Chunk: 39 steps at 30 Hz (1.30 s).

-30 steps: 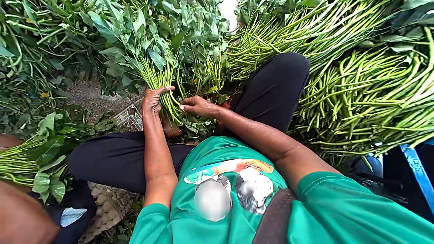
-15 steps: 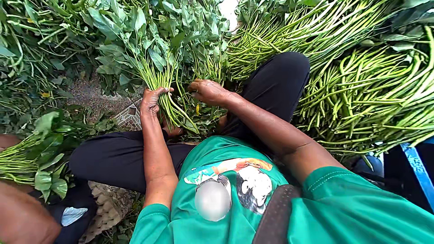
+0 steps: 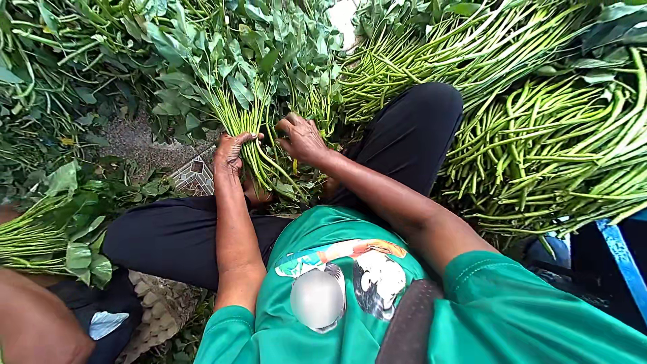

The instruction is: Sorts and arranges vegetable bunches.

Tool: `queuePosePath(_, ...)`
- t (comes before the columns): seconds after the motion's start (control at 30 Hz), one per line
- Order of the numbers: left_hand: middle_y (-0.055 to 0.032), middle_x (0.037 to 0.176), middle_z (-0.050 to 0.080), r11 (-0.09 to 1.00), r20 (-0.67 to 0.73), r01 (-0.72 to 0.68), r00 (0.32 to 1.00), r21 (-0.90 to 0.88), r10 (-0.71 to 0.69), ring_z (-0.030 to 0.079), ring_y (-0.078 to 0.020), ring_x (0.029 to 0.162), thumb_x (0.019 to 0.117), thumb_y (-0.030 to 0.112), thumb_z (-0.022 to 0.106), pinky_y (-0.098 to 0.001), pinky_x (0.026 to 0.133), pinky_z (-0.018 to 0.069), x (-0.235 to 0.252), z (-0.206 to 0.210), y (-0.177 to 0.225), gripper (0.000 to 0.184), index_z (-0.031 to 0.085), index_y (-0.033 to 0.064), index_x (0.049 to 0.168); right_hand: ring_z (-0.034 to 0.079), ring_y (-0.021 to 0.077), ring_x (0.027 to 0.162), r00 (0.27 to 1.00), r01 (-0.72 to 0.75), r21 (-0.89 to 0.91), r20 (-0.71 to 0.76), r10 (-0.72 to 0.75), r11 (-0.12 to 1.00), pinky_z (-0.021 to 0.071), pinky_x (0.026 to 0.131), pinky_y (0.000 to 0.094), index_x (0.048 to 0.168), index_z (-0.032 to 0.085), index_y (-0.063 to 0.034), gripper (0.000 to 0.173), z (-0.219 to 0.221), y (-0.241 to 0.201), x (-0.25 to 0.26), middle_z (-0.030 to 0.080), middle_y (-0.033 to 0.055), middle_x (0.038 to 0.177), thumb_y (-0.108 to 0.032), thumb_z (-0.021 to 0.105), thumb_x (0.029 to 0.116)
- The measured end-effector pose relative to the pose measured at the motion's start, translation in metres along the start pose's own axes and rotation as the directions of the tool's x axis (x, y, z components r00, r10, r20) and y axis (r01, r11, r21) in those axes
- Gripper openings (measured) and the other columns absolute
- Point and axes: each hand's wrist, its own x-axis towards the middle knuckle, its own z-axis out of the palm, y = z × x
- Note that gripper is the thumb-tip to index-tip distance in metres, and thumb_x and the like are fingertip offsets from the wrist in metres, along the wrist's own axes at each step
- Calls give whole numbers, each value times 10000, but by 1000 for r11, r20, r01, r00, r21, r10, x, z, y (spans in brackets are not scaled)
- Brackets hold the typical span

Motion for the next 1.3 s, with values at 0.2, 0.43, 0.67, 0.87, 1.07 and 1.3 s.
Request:
queuePosePath(0.2,-103,906,759,998,89,-50,995,-40,54,736,-163,787,943,-44,621,-296,737,616,-18,22,15,159,607,3,1094,579,405,1292,950,-278,-67,129,285,958,343,1103,677,1247,690,-2,458,51,31,38,653,219,1330,-392,550,1050)
queuePosePath(0.43,-75,1028,740,891,176,-275,918,-362,354,734,-186,905,962,77,583,-339,822,630,-63,5,65,165,638,88,1117,581,430,1304,711,-697,84,212,670,712,458,1055,640,1294,633,45,519,28,94,36,613,278,1365,-403,473,1088)
queuePosePath(0.67,-134,985,728,955,-237,-276,940,-111,244,733,-231,849,926,-63,631,-380,790,631,-28,-13,39,339,518,-17,1242,684,407,1083,922,-385,294,75,381,875,519,959,608,1191,656,30,445,20,34,30,707,244,1103,-373,497,1089)
queuePosePath(0.87,-149,978,737,990,-224,-103,971,-96,79,727,-210,807,848,-70,739,-360,753,621,-3,15,-5,461,537,-37,1261,698,438,1044,983,-162,-17,81,163,987,528,865,647,1154,677,9,386,31,-4,4,705,239,1143,-345,558,1056)
queuePosePath(1.07,-173,1162,687,995,-234,-67,969,72,82,707,-215,1007,769,31,874,-391,888,607,3,27,-17,659,534,-25,1330,707,457,919,987,2,-184,159,27,983,554,790,616,1152,666,31,311,34,1,0,659,252,1231,-230,518,1071)
queuePosePath(1.3,-107,988,705,995,-207,-55,976,78,70,706,-157,843,803,-36,793,-339,766,614,2,21,-14,459,580,-8,1208,694,359,1113,998,-10,168,59,0,986,584,870,538,1477,470,-47,729,33,9,10,324,161,1664,-230,815,862)
